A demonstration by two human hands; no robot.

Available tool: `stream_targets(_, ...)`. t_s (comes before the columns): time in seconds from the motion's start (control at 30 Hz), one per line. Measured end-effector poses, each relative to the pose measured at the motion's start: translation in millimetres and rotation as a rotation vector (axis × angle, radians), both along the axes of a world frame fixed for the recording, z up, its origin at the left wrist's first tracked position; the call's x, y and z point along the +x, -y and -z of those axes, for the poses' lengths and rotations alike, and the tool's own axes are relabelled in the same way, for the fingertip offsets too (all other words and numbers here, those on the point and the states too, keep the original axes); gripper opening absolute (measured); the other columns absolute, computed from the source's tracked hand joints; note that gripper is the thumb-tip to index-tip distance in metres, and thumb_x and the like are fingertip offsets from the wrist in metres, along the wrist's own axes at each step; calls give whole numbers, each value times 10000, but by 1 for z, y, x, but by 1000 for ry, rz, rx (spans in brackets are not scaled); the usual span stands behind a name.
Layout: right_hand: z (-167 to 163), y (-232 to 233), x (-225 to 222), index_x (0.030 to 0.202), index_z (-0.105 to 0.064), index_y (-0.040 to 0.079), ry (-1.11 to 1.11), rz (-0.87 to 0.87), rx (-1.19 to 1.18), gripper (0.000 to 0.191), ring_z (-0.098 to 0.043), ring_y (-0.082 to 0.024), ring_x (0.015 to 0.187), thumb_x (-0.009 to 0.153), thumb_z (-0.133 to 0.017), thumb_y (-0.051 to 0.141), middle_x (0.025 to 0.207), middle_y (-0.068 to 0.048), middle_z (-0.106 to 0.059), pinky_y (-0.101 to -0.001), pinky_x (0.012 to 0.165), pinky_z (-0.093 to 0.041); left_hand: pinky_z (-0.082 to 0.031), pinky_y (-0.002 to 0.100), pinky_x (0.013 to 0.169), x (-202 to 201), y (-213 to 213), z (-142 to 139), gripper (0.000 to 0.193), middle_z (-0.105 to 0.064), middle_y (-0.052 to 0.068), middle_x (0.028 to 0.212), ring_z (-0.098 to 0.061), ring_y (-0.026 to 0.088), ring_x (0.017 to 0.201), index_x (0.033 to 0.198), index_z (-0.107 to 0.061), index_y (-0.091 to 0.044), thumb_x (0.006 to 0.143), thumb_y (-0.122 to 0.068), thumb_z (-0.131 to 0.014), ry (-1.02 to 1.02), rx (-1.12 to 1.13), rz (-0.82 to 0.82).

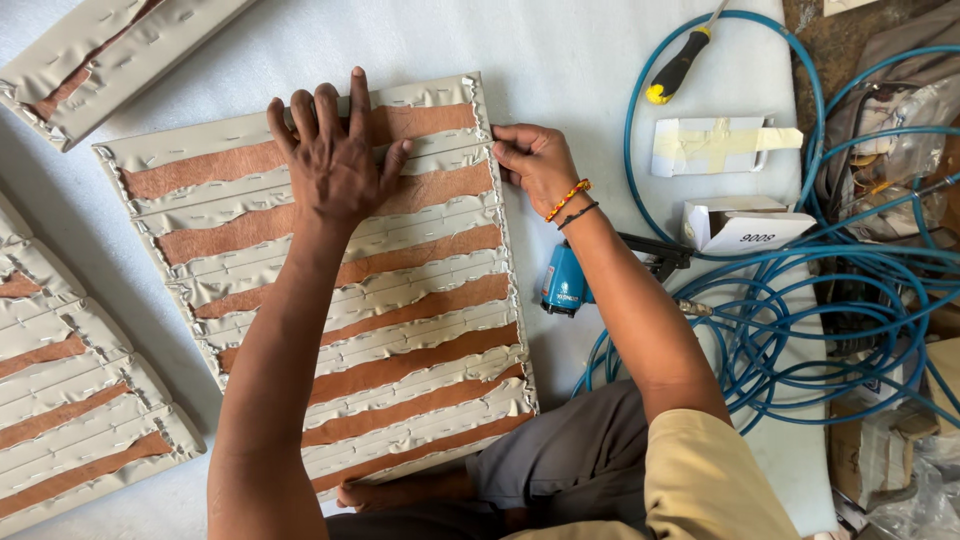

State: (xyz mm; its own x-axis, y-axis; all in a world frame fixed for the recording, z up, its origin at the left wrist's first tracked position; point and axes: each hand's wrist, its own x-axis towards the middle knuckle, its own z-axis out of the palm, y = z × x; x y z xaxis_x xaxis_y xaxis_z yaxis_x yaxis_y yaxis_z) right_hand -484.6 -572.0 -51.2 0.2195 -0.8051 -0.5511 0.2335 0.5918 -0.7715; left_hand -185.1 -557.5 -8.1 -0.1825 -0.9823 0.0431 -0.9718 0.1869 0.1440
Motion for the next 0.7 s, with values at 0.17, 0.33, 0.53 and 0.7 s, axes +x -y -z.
stream_targets(0.17, 5, 3, -1, 1196, -706, -25, -33, 5, -8, 229, -728, -161, 946, 968, -685, -18, 1092, -112, -753, -367, 836, -649, -229, 692, 1122, -2, 2, -1, 844, -480, 262, 1333, -437, 465, 1262, 1648, -386, -45, 1111, -694, -437, -17, -17, 0)
stream_targets(0.33, 4, 2, 2, 1134, -715, -22, -97, 19, 1, 189, -726, -141, 886, 945, -707, -15, 1031, -95, -759, -334, 751, -640, -214, 697, 1127, -5, 2, 0, 878, -472, 270, 1325, -420, 473, 1259, 1640, -375, -30, 1076, -694, -483, -15, 44, -10)
stream_targets(0.53, -2, 6, 8, 1076, -726, -28, -196, 44, -8, 163, -720, -120, 805, 913, -735, -17, 953, -86, -761, -295, 647, -622, -185, 702, 1122, -8, 3, 6, 904, -469, 273, 1350, -401, 478, 1289, 1639, -362, -54, 1028, -699, -531, 3, 52, -22)
stream_targets(0.7, -7, 6, 11, 1065, -724, -35, -299, 15, -50, 162, -708, -119, 781, 904, -738, -32, 934, -92, -764, -284, 595, -573, -174, 698, 1131, -10, 4, 9, 903, -477, 266, 1358, -402, 477, 1295, 1645, -363, -74, 1038, -721, -530, 12, 32, -40)
